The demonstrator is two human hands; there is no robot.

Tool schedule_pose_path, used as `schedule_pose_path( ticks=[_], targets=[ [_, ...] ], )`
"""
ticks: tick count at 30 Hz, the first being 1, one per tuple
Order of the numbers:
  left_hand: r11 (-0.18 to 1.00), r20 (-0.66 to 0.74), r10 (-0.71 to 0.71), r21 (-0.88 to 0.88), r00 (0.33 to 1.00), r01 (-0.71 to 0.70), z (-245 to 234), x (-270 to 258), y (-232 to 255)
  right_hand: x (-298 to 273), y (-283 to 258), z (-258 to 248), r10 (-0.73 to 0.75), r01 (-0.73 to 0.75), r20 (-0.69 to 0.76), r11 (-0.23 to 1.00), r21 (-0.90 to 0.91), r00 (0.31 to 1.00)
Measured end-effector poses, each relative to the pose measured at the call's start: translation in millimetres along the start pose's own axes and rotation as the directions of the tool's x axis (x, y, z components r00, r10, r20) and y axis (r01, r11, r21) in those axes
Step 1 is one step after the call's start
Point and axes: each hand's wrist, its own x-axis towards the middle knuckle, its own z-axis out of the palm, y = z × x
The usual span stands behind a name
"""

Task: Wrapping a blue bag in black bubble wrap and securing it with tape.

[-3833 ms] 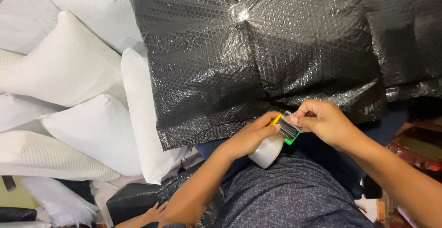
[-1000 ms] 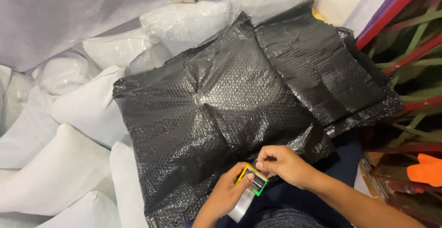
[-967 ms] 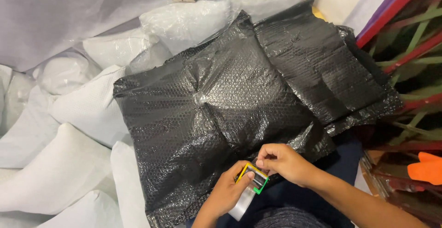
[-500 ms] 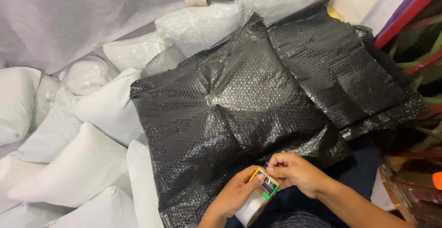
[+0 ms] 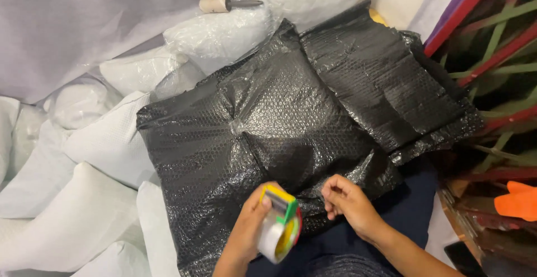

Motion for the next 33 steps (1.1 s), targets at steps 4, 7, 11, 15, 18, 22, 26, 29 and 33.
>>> schedule_pose_path(
  ticks=[4, 7, 11, 15, 18, 22, 26, 29, 33],
  targets=[
    [0.979, -0.395, 0.069, -0.148, 0.916, -0.138, 53, 41, -11, -10, -2, 14, -0.500, 0.488, -0.004, 0.845, -0.218, 0.866],
    [0.868, -0.428, 0.070, -0.419, 0.901, -0.267, 87, 67, -23, -16, -15, 26, -0.656, 0.640, 0.043, 0.717, -0.277, 0.754],
    [0.802, -0.415, -0.021, -0.550, 0.910, -0.232, 132, 100, -34, -2, -18, 3, -0.716, 0.651, -0.254, 0.697, -0.300, 0.650],
    [0.779, -0.326, 0.019, -0.588, 0.945, -0.219, 163, 125, -46, 14, -29, -31, -0.739, 0.685, -0.421, 0.662, -0.305, 0.526],
    [0.886, -0.298, -0.157, -0.464, 0.941, 0.001, 170, 150, -52, 48, -23, -74, -0.667, 0.748, -0.629, 0.634, -0.197, 0.400],
    [0.923, -0.119, -0.107, -0.380, 0.987, 0.054, 167, 161, -31, 64, -71, -69, -0.449, 0.667, -0.804, 0.740, -0.089, 0.391],
    [0.973, -0.103, 0.178, -0.128, 0.979, -0.190, 140, 124, -13, 123, -92, -113, -0.443, 0.651, -0.832, 0.747, -0.136, 0.334],
    [0.930, -0.128, 0.364, 0.110, 0.923, -0.352, 96, 74, -23, 182, -90, -175, -0.580, 0.649, -0.753, 0.709, -0.276, 0.313],
    [0.860, -0.387, 0.480, 0.386, 0.788, -0.334, 21, 0, -58, 253, -79, -235, -0.778, 0.598, -0.575, 0.593, -0.540, 0.254]
  ],
)
